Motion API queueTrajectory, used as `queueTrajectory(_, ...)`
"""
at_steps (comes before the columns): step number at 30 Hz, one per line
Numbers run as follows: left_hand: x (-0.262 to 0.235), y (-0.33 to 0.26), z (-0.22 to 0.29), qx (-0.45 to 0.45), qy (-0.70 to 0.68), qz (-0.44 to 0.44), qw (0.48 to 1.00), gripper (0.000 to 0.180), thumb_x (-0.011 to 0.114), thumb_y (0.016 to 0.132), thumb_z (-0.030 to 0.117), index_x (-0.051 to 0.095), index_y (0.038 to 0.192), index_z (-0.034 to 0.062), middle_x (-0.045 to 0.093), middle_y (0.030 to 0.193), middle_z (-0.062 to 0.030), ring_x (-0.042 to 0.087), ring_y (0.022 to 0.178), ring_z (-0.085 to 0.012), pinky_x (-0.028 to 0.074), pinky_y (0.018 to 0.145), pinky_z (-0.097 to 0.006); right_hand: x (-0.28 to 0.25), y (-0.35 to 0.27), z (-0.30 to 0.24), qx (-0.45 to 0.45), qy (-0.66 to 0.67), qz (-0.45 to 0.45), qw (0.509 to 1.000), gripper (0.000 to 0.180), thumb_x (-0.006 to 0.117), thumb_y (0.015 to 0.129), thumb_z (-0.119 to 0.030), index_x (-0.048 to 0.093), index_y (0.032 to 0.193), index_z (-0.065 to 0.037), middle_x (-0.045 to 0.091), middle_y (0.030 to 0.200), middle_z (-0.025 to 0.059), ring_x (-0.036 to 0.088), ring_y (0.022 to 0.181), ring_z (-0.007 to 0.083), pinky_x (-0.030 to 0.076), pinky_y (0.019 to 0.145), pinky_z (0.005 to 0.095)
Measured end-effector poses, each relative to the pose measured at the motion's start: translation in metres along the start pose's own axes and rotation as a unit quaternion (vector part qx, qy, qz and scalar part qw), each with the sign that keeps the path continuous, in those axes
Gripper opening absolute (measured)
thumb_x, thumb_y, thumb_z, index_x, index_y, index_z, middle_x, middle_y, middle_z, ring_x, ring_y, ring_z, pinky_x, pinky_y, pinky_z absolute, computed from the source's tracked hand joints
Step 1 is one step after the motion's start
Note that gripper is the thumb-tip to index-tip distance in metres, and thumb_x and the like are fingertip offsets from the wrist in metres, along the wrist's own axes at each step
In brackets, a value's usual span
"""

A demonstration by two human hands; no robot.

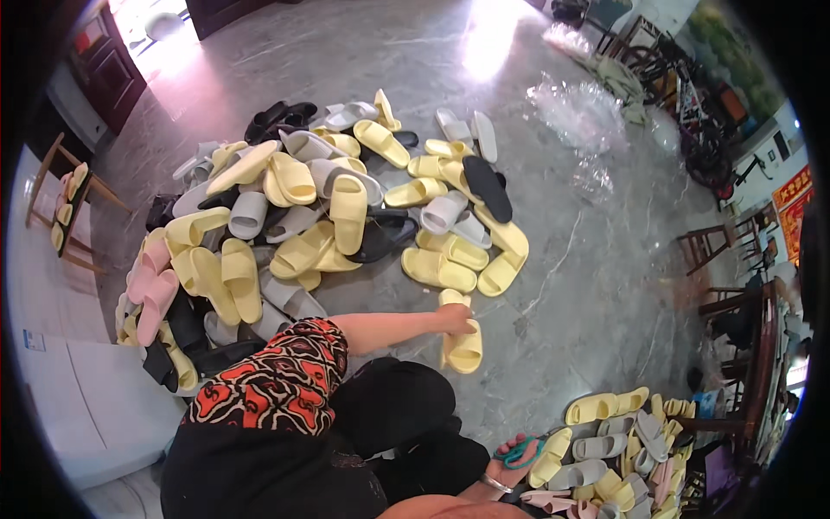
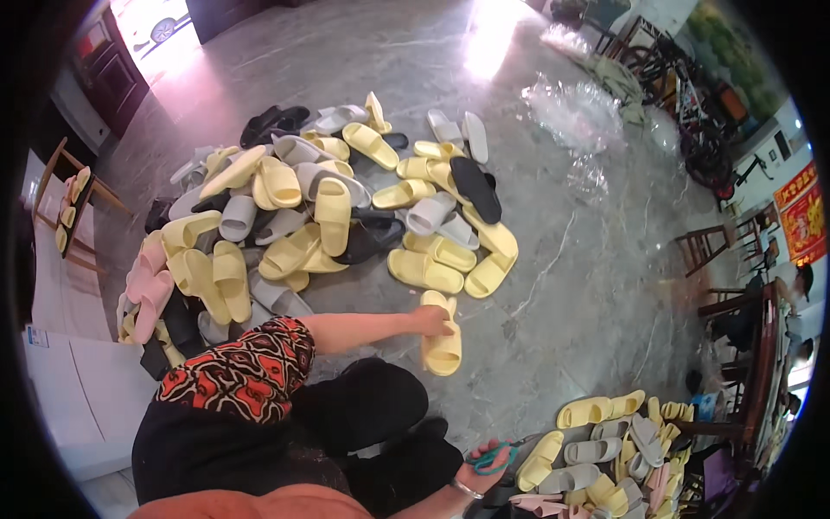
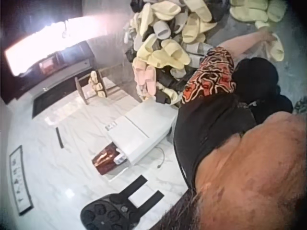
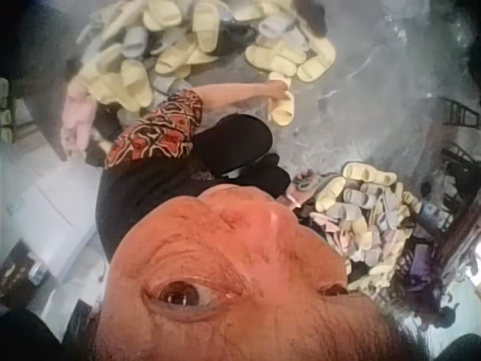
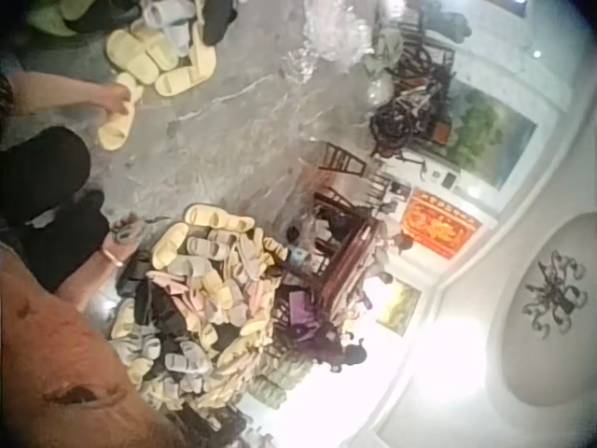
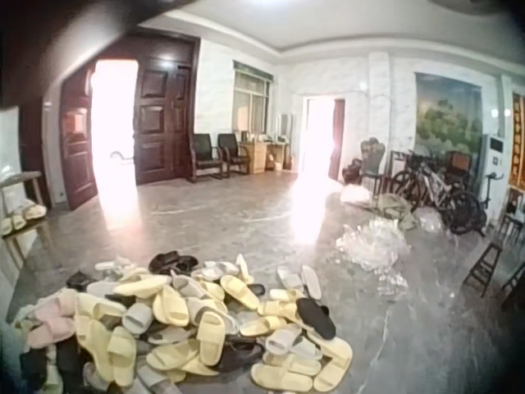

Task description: Trimming excess material from various colored slippers and sorting them into pairs.

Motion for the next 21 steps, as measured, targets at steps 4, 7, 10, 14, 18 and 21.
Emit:
queueTrajectory(4,-0.058,-0.072,0.104,0.124,-0.014,-0.044,0.991,0.046,0.063,0.07,0.04,0.061,0.096,0.0021,0.062,0.078,-0.0121,0.059,0.064,-0.0208,0.047,0.058,-0.034,-0.022,-0.016,0.005,0.015,0.104,-0.022,0.994,0.028,0.057,0.083,-0.029,0.049,0.102,-0.01,0.056,0.081,0.0019,0.05,0.057,0.011,0.04,0.043,0.022)
queueTrajectory(7,-0.095,-0.157,0.168,0.199,-0.107,-0.078,0.971,0.041,0.063,0.073,0.036,0.061,0.095,0.0021,0.061,0.076,-0.0098,0.058,0.062,-0.0159,0.046,0.054,-0.03,-0.03,-0.048,-0.002,0.001,0.127,-0.032,0.991,0.028,0.056,0.083,-0.032,0.051,0.099,-0.01,0.056,0.08,0.0012,0.05,0.058,0.0117,0.04,0.044,0.0224)
queueTrajectory(10,-0.124,-0.231,0.2,0.243,-0.131,-0.113,0.954,0.036,0.063,0.074,0.03,0.06,0.096,0.0014,0.061,0.076,-0.0085,0.057,0.062,-0.0146,0.045,0.054,-0.029,-0.048,-0.076,-0.016,-0.034,0.13,-0.009,0.991,0.031,0.055,0.082,-0.036,0.052,0.097,-0.009,0.055,0.079,0.0012,0.049,0.059,0.0122,0.039,0.046,0.0224)
queueTrajectory(14,-0.14,-0.31,0.203,0.286,-0.121,-0.174,0.934,0.033,0.065,0.074,0.022,0.058,0.098,0.0003,0.061,0.074,-0.0069,0.053,0.062,-0.0116,0.043,0.054,-0.027,-0.063,-0.119,-0.05,-0.125,0.088,0.0,0.988,0.031,0.055,0.082,-0.037,0.052,0.101,-0.013,0.059,0.089,0.0039,0.053,0.071,0.017,0.04,0.055,0.0268)
queueTrajectory(18,-0.139,-0.351,0.164,0.247,-0.069,-0.262,0.93,0.025,0.063,0.076,0.015,0.059,0.097,0.0014,0.06,0.074,-0.0045,0.053,0.065,-0.0086,0.043,0.058,-0.025,-0.033,-0.166,-0.072,-0.178,0.112,-0.091,0.973,0.044,0.048,0.084,-0.042,0.047,0.112,-0.008,0.057,0.093,0.005,0.05,0.072,0.0169,0.04,0.057,0.0298)
queueTrajectory(21,-0.111,-0.344,0.103,0.228,-0.076,-0.312,0.919,0.021,0.064,0.076,0.011,0.06,0.095,0.0021,0.058,0.073,-0.0018,0.052,0.066,-0.0068,0.042,0.058,-0.023,-0.036,-0.188,-0.064,-0.11,0.117,-0.176,0.971,0.049,0.048,0.084,-0.044,0.042,0.118,-0.008,0.057,0.093,0.0063,0.05,0.068,0.018,0.04,0.056,0.03)
Point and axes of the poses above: each hand's wrist, its own y-axis towards the middle knuckle, its own x-axis out of the palm, z = x × y, the point moved 6 cm from there along y, towards the middle knuckle
